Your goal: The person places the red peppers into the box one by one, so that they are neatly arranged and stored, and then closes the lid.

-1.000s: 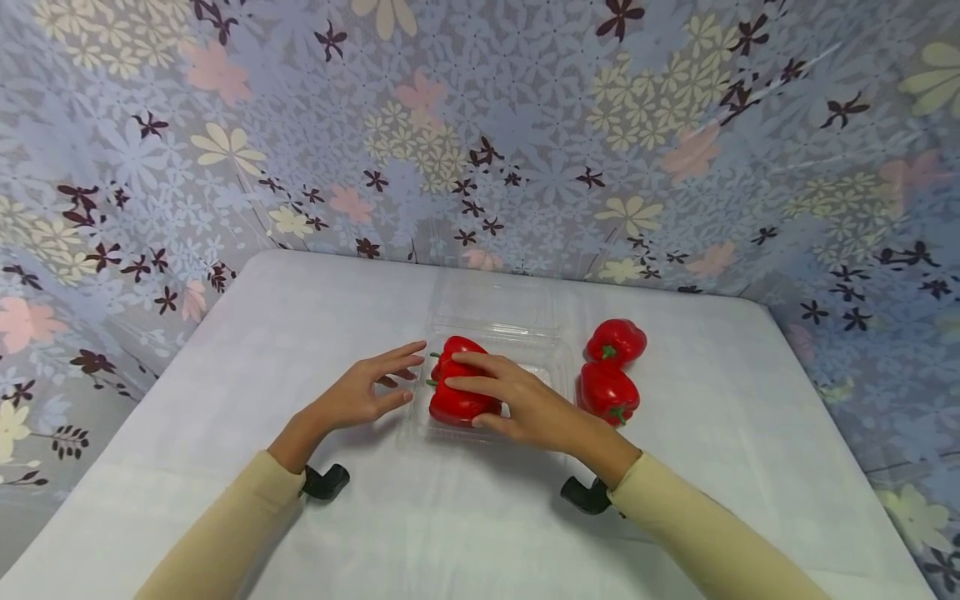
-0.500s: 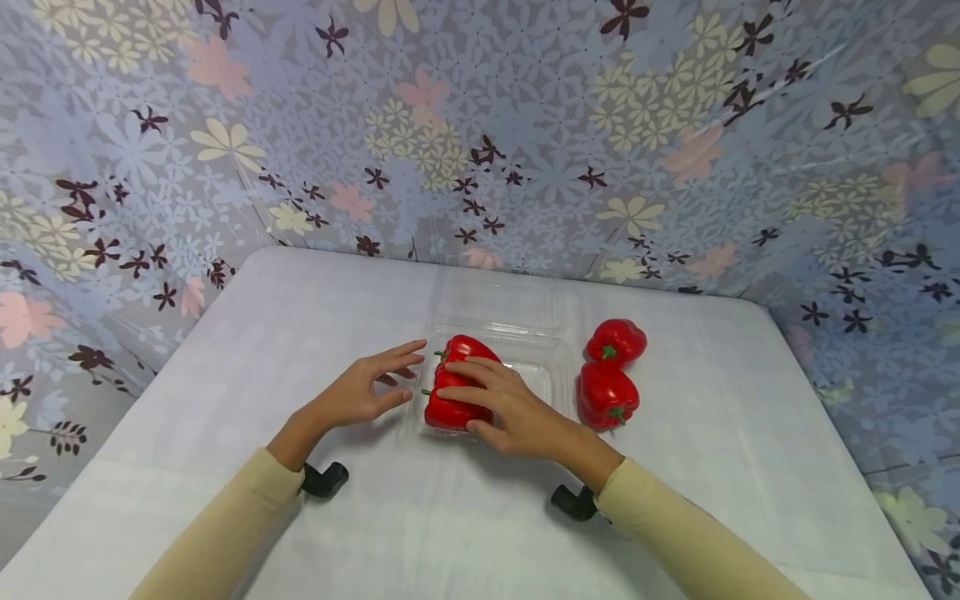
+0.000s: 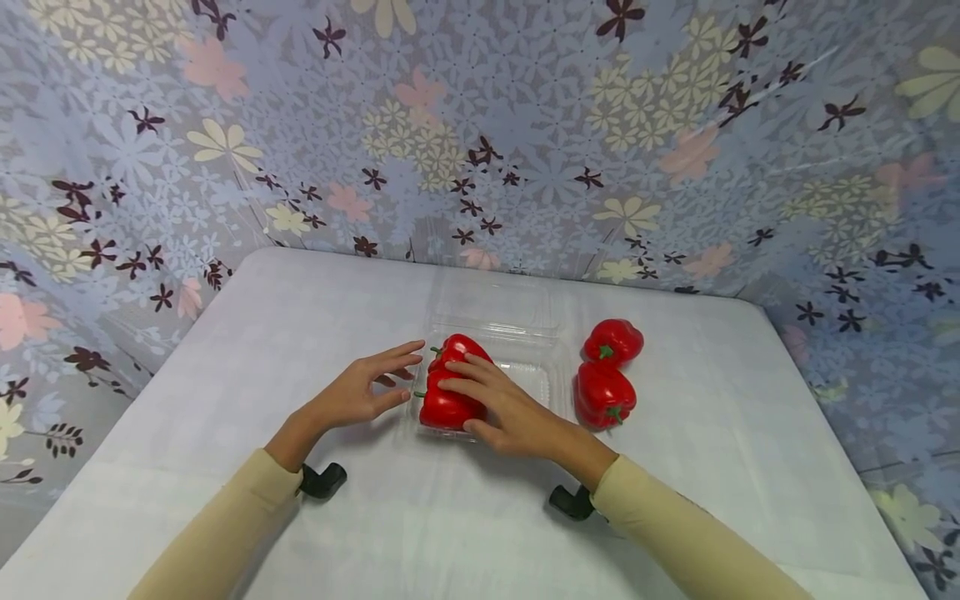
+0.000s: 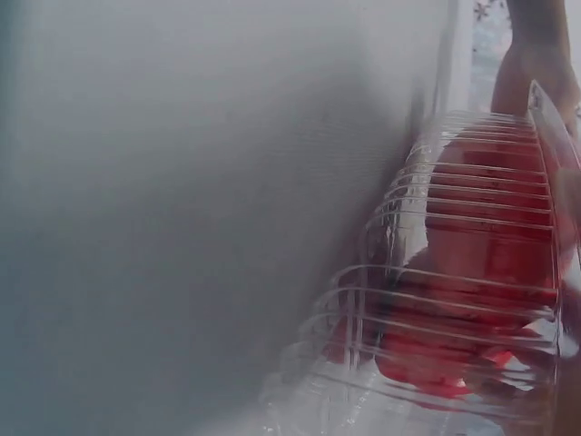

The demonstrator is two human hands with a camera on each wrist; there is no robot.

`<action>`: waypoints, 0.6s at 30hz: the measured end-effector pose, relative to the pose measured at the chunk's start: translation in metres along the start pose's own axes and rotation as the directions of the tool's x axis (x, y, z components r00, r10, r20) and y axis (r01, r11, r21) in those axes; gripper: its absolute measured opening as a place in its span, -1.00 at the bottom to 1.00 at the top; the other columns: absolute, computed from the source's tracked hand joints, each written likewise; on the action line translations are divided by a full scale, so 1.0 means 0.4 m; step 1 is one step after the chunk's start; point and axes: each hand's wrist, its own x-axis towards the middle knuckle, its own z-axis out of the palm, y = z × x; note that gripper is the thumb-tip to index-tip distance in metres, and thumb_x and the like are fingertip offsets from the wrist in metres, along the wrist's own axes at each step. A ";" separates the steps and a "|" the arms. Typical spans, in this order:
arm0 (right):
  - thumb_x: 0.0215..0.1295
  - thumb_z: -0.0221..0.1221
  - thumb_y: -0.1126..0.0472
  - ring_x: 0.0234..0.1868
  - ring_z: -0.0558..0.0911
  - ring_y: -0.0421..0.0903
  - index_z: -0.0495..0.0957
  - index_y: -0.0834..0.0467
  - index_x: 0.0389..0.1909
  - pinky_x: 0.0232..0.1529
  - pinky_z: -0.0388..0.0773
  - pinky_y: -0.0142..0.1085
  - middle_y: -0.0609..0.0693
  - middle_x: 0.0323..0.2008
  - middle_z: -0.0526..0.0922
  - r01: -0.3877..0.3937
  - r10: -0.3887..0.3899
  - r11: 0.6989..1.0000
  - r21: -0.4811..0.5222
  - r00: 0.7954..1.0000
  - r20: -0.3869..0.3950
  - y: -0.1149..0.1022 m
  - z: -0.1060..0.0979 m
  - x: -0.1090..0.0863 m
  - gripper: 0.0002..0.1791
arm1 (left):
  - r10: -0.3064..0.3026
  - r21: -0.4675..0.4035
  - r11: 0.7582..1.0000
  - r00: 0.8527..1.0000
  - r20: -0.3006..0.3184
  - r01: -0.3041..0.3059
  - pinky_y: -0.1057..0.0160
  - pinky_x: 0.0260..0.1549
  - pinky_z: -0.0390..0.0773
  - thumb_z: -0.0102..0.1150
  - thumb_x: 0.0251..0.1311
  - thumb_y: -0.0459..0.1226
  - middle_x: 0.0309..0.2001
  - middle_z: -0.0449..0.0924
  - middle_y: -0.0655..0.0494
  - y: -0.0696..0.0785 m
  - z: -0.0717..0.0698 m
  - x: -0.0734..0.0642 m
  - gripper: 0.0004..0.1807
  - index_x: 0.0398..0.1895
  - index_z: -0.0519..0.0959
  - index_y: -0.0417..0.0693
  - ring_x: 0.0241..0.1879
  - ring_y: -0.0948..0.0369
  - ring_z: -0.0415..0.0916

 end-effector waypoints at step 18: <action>0.31 0.24 0.10 0.57 0.10 0.07 0.31 0.13 0.38 0.35 0.46 0.07 0.06 0.55 0.15 -0.154 0.155 0.988 -0.023 0.988 0.018 -0.012 0.001 0.012 -0.35 | 0.009 0.005 1.000 1.000 0.000 -0.009 -0.04 0.04 0.67 0.22 0.25 -0.32 0.50 0.24 -0.13 0.001 0.003 -0.001 -0.36 0.41 0.35 -0.21 0.06 -0.02 0.64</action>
